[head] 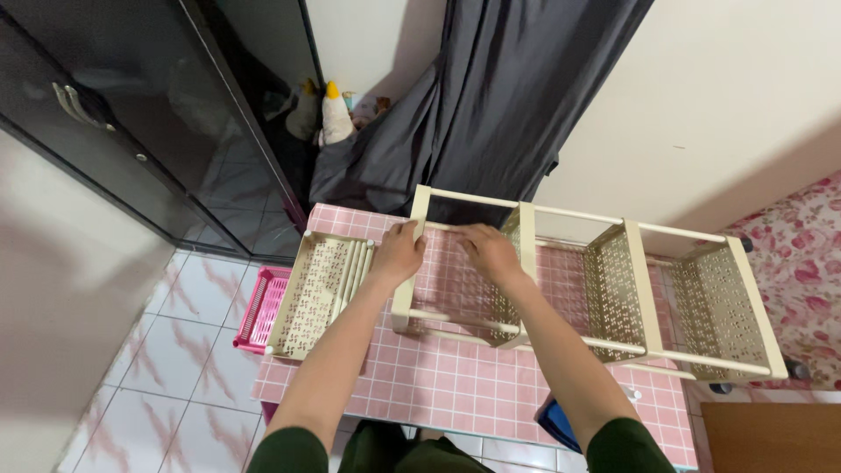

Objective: The person assembles a beige plastic storage rack by inserting vertical support rods into the tray bases and connecting the trays together. They handle the trays and rods by hand, aligning and securing each component to form a multi-tiered rack.

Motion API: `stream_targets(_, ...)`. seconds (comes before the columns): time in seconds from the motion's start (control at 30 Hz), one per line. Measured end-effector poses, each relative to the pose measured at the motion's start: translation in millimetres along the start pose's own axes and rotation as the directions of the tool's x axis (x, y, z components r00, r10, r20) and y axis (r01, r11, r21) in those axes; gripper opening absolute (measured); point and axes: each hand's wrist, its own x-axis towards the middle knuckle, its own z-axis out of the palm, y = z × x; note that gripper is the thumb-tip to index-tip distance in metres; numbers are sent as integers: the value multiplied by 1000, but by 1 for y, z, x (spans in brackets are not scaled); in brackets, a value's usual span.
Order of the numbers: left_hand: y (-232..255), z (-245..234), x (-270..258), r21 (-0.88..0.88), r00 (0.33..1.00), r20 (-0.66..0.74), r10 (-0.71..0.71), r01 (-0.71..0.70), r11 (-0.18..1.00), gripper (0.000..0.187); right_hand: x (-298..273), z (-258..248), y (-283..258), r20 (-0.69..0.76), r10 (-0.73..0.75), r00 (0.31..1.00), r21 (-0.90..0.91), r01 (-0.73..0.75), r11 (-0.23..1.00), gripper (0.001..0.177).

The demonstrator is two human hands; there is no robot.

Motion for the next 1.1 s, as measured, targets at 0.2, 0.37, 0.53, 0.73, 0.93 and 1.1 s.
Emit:
stream_targets(0.2, 4, 4, 54, 101, 983, 43, 178, -182, 978, 43, 50, 20, 20, -1, -10, 1000, -46, 10, 999, 26)
stream_targets(0.37, 3, 13, 103, 213, 981, 143, 127, -156, 964, 42, 80, 44, 38, 24, 67, 998, -105, -64, 992, 27)
stream_targets(0.53, -9, 29, 141, 231, 978, 148, 145, -177, 957, 42, 103, 68, 61, 53, 57, 997, -107, -51, 993, 28)
stream_targets(0.73, -31, 45, 170, 275, 967, 214, 136, -194, 942, 40, 124, 107, 87, 76, -51, 996, -140, 61, 988, 36)
stream_targets(0.93, -52, 54, 183, 231, 959, 163, 231, -265, 936, 25, 136, 136, 110, 154, 18, 988, -137, 3, 991, 23)
stream_targets(1.1, -51, 59, 186, 18, 979, 161, 122, -126, 992, 24, 138, 139, 119, 239, -2, 971, -167, 43, 985, 21)
